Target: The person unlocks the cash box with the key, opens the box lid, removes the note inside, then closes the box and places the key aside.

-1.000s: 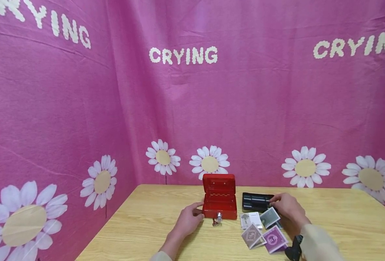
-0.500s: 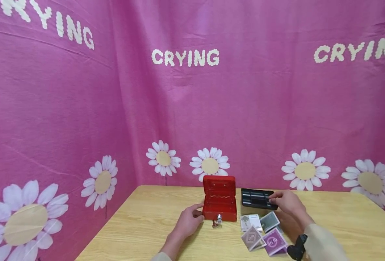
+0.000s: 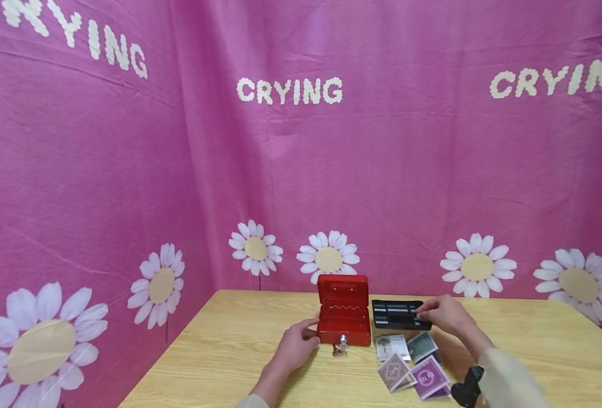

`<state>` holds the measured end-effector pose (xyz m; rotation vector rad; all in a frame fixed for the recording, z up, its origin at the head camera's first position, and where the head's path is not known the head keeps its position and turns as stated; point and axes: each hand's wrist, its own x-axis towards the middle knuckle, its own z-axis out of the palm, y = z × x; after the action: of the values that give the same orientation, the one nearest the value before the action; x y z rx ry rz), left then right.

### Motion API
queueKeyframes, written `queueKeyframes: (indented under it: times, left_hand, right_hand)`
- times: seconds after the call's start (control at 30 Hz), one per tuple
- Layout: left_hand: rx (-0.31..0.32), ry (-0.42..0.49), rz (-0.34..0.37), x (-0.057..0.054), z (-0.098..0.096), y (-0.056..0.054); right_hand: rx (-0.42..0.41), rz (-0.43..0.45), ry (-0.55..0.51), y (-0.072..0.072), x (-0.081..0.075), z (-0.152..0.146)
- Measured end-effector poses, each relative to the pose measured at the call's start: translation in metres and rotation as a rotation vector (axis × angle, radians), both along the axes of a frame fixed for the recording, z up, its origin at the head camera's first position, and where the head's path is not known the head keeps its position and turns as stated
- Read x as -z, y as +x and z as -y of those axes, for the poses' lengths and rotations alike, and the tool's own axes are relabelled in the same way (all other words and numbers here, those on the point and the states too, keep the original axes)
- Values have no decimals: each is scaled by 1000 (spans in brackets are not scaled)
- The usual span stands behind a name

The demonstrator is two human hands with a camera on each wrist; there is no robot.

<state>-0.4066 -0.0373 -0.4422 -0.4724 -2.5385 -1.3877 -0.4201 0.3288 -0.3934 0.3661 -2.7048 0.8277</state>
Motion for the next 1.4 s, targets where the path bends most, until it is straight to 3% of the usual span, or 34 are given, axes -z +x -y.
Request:
queueKeyframes:
  times: [0.23,0.8,1.4]
  left_hand:
    - [-2,2,-1,1,0,0]
    - [-8,-10,-40,5,-1,-3]
    - [-11,-11,5,3,0,-3]
  right_hand:
    - [-8,40,-17,2,-1,6]
    - [-45,31,-51,3,-3,33]
    - [-29,55,-123,-1,-4,80]
